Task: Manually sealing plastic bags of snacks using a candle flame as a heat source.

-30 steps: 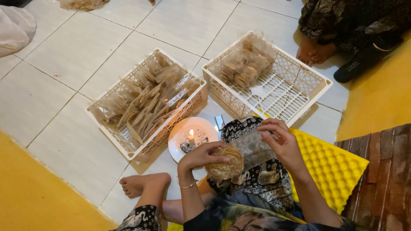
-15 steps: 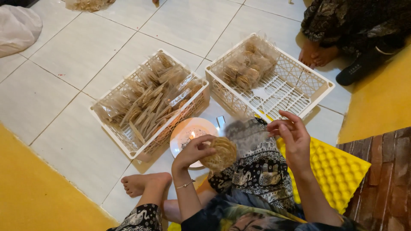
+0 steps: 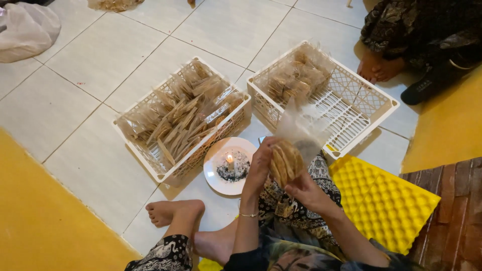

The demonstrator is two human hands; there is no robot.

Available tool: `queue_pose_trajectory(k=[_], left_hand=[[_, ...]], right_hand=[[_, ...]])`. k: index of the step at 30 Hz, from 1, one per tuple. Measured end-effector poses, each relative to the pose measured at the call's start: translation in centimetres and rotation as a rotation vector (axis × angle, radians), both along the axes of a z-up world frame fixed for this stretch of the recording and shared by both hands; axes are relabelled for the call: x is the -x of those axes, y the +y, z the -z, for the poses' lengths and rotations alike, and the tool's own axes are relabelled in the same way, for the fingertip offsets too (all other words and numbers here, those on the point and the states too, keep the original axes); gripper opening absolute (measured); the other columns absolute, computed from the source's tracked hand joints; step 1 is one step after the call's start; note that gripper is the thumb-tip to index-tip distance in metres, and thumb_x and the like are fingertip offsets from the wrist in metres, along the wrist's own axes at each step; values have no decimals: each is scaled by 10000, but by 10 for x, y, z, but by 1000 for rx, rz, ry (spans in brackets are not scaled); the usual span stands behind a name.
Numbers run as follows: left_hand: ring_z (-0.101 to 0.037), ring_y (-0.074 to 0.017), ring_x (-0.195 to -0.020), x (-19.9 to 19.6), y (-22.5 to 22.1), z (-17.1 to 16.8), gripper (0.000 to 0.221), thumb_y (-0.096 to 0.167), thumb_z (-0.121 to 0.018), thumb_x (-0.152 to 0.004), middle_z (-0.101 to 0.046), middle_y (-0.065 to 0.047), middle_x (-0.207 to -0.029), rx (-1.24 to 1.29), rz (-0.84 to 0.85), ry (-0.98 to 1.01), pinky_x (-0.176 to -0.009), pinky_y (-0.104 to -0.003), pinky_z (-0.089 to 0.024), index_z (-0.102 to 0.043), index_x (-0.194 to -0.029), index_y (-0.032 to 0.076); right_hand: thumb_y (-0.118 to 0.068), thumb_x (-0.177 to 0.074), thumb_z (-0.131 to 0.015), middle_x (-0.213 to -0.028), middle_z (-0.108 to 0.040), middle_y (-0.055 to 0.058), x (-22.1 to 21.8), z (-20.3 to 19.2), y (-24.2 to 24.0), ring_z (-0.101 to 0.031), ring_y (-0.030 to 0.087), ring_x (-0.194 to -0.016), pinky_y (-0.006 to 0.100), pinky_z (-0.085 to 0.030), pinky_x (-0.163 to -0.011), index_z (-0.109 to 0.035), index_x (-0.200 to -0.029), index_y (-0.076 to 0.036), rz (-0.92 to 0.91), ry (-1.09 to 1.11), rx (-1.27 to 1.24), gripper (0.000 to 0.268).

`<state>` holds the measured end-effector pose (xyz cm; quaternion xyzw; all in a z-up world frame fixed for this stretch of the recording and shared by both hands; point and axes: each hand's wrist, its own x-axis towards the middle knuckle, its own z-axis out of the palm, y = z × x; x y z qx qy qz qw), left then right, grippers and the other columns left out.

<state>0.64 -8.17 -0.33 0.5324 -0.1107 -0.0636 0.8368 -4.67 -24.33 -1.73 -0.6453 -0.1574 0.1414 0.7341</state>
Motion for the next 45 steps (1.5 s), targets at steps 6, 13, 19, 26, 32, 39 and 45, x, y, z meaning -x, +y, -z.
queue_pose_trajectory(k=[6, 13, 19, 26, 32, 39, 45], left_hand=[[-496, -372, -1294, 12, 6, -42, 558, 497, -501, -1036, -525, -204, -1332, -228, -111, -72, -1117, -559, -345, -477, -1441, 114], [-299, -586, -1408, 29, -8, -92, 1203, 822, -624, -747, -339, -376, -1505, -230, 24, -95, -1137, -733, -204, -243, -1547, 8], [-199, -462, -1492, 29, 6, -78, 853, 596, -504, -990, -293, -285, -1582, -123, -60, -152, -1183, -630, -129, -164, -1611, 119], [9, -477, -1509, 49, 37, -107, 826, 540, -414, -1048, -71, -302, -1645, -213, 89, -121, -1192, -621, 8, -78, -1620, 48], [-423, -421, -1415, 39, 70, -97, 966, 789, -336, -805, -342, -225, -1577, -396, 251, 40, -1060, -511, -500, -176, -1566, 216], [-507, -406, -1362, 38, 72, -89, 837, 749, -338, -864, -429, -220, -1541, -366, 211, -18, -991, -483, -568, -295, -1526, 238], [-382, -356, -1435, 50, 46, -100, 598, 498, -352, -1064, -455, -241, -1500, -175, -69, -169, -1175, -554, -272, -416, -1533, 133]], right_hand=[[-126, -778, -798, -1455, -514, 190, -4, -62, 13, -547, 417, -1297, 552, -481, -1074, -339, -1569, -184, 281, 122, -27, 916], [-132, -773, -838, -1432, -534, 199, -17, -70, 14, -503, 420, -1350, 565, -420, -1126, -379, -1553, -168, 330, 39, 165, 906], [28, -776, -792, -1473, -514, 84, -21, -71, 20, -481, 258, -1378, 468, -462, -1093, -316, -1596, -150, 179, -43, 7, 964], [2, -721, -872, -1366, -599, 192, -27, -39, 33, -552, 338, -1310, 533, -514, -1054, -381, -1560, -74, 235, -46, 111, 975], [-136, -689, -851, -1457, -564, 174, -11, -83, 48, -683, 314, -1225, 470, -590, -1049, -287, -1572, -149, 100, 129, 299, 1049], [-51, -655, -867, -1477, -540, 205, -12, -76, 51, -645, 311, -1285, 476, -525, -1117, -194, -1613, -131, 33, 79, 185, 1174], [20, -689, -865, -1412, -552, 220, -18, -81, 58, -497, 413, -1347, 581, -389, -1144, -254, -1617, -121, 127, -178, 149, 1120]])
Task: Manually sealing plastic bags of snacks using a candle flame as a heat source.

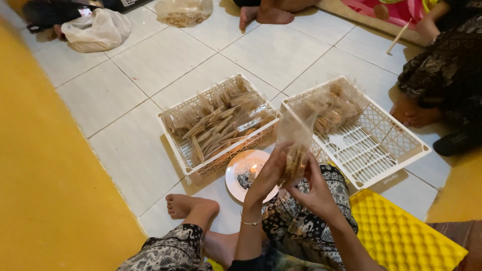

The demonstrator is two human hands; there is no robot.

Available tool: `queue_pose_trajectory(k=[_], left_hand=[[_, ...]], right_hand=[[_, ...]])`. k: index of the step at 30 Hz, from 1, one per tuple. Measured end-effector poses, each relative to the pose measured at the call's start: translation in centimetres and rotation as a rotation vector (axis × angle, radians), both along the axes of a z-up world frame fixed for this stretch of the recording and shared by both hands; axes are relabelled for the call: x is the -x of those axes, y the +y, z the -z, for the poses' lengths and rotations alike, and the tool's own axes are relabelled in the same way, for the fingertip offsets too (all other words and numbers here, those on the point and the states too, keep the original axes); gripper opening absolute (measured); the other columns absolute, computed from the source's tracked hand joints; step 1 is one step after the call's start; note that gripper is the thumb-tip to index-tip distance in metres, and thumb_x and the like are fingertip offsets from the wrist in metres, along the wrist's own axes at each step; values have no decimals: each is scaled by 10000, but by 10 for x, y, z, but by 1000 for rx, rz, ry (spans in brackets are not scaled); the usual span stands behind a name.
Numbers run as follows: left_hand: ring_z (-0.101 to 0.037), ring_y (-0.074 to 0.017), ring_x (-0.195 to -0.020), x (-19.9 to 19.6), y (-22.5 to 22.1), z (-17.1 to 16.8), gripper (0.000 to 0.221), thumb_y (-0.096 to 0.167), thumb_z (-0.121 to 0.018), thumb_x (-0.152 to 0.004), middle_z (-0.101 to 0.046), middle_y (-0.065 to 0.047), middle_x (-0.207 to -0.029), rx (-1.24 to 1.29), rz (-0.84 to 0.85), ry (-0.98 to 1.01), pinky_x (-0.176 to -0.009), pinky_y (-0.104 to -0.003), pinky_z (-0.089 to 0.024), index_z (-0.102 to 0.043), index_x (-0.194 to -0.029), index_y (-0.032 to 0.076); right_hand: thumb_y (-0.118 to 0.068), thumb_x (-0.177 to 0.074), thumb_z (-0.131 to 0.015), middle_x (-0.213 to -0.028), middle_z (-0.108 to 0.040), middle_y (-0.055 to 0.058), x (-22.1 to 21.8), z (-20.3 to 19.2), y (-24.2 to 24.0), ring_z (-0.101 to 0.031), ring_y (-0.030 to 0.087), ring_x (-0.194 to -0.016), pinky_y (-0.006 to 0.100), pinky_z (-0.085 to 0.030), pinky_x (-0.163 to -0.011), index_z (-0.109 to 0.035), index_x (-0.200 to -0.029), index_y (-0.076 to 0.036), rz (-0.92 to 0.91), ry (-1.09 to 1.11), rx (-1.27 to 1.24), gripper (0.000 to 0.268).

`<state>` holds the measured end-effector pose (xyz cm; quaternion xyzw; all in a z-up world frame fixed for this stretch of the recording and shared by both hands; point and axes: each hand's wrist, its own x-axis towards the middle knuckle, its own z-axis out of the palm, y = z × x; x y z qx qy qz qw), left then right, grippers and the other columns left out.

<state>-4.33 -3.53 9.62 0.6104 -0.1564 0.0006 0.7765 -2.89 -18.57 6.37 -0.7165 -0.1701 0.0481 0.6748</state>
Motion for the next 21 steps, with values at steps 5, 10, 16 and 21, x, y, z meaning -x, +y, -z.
queue_pose_trajectory(k=[5, 10, 16, 21], left_hand=[[-439, -326, -1377, -2, -18, -6, 594, 448, -342, -1095, -495, -244, -1471, 112, -54, -29, -1178, -562, -289, -437, -1512, 35], [-461, -386, -1366, -11, -15, 9, 910, 720, -232, -984, -443, -277, -1504, 64, -9, 70, -1151, -522, -346, -332, -1576, 36], [-583, -101, -592, -29, -16, 28, 910, 743, -221, -976, -593, -81, -778, 83, 33, 111, -501, -219, -495, -298, -1601, 86], [-601, -169, -583, -47, -26, 86, 955, 765, -203, -969, -550, -64, -682, -10, -30, 157, -532, -294, -503, -330, -1589, 50]], right_hand=[[-26, -711, -887, -1440, -544, 149, -13, 9, -4, -473, 334, -1379, 555, -350, -1166, -294, -1602, -147, 23, -11, -7, 1077], [-93, -728, -912, -1243, -603, 123, -21, 10, -7, -570, 296, -1213, 514, -375, -1141, -482, -1480, -97, 99, -67, 45, 866], [-76, -730, -922, -1107, -625, 119, -26, 15, -10, -602, 265, -1120, 479, -398, -1108, -600, -1339, -61, 91, -63, 2, 689], [-69, -759, -893, -1151, -646, 109, -25, -6, -11, -575, 251, -1161, 480, -370, -1132, -600, -1338, -92, -12, 63, -48, 649]])
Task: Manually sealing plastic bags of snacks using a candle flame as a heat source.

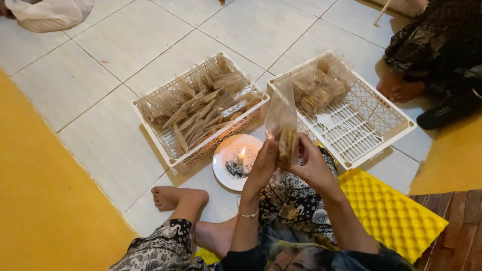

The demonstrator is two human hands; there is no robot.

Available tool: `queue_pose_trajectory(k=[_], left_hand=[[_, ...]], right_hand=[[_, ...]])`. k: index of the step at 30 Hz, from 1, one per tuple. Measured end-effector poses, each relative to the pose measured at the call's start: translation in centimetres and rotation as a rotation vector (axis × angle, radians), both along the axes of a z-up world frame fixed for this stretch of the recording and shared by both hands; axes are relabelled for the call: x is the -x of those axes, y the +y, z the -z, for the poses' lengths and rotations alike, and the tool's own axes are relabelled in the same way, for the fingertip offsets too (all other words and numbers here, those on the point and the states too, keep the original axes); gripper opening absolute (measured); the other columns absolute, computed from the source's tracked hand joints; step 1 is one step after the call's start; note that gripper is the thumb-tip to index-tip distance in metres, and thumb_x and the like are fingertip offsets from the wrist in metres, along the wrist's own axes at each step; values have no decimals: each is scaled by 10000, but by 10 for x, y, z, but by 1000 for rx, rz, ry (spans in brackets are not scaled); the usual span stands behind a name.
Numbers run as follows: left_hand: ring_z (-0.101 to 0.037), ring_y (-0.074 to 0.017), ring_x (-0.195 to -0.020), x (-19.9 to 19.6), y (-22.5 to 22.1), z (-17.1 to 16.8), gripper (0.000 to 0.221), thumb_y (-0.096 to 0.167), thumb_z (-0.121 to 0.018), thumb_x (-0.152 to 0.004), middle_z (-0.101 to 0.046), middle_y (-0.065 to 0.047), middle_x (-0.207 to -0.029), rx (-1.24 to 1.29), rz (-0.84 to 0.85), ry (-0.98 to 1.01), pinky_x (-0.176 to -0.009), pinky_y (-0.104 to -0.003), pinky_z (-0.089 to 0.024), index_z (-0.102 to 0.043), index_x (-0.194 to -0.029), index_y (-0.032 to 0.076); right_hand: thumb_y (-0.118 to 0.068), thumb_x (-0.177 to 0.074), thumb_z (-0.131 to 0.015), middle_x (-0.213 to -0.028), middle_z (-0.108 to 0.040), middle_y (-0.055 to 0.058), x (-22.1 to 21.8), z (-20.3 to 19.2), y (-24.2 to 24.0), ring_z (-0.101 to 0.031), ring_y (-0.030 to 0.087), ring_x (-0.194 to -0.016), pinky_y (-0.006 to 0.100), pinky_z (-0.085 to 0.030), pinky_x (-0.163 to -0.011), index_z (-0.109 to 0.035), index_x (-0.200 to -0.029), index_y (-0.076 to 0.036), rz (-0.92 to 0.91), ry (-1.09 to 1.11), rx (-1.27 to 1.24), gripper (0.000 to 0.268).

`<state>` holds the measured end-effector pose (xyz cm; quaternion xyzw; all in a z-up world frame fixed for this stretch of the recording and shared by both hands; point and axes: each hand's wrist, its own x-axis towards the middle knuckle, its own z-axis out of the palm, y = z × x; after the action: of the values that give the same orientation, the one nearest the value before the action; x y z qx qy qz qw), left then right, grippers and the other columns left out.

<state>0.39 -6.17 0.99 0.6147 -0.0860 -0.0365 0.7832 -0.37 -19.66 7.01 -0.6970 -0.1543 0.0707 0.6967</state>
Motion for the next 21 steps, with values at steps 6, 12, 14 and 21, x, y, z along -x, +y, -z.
queue_pose_trajectory(k=[6, 12, 14, 21], left_hand=[[-480, -374, -1350, 32, -4, -72, 888, 695, -206, -1000, -491, -254, -1464, 32, -40, -84, -1150, -545, -341, -321, -1576, 29], [-599, -366, -1159, 23, 0, -56, 890, 747, -317, -968, -625, -261, -1202, -19, -26, -134, -1018, -551, -454, -394, -1542, 72], [-625, -316, -1006, 22, 1, -59, 940, 779, -314, -942, -632, -230, -1075, -18, -20, -119, -962, -525, -492, -382, -1545, 61], [-464, -451, -1345, 23, -4, -59, 948, 818, -362, -905, -509, -297, -1419, -69, -71, -113, -1075, -632, -374, -367, -1568, 141]], right_hand=[[-70, -716, -923, -1254, -658, 100, -3, 10, -7, -574, 243, -1261, 471, -361, -1159, -580, -1380, -98, -21, 48, -25, 748], [-71, -789, -857, -1510, -520, 164, -7, 44, -15, -551, 340, -1286, 558, -386, -1141, -627, -1359, -48, 39, 69, -33, 615], [-86, -774, -871, -1512, -517, 163, -8, 47, -15, -562, 351, -1283, 541, -387, -1140, -642, -1354, -56, 55, 89, -39, 625], [-85, -708, -905, -1434, -571, 199, -7, 37, -14, -612, 391, -1229, 562, -444, -1077, -651, -1361, -64, 23, 209, -96, 701]])
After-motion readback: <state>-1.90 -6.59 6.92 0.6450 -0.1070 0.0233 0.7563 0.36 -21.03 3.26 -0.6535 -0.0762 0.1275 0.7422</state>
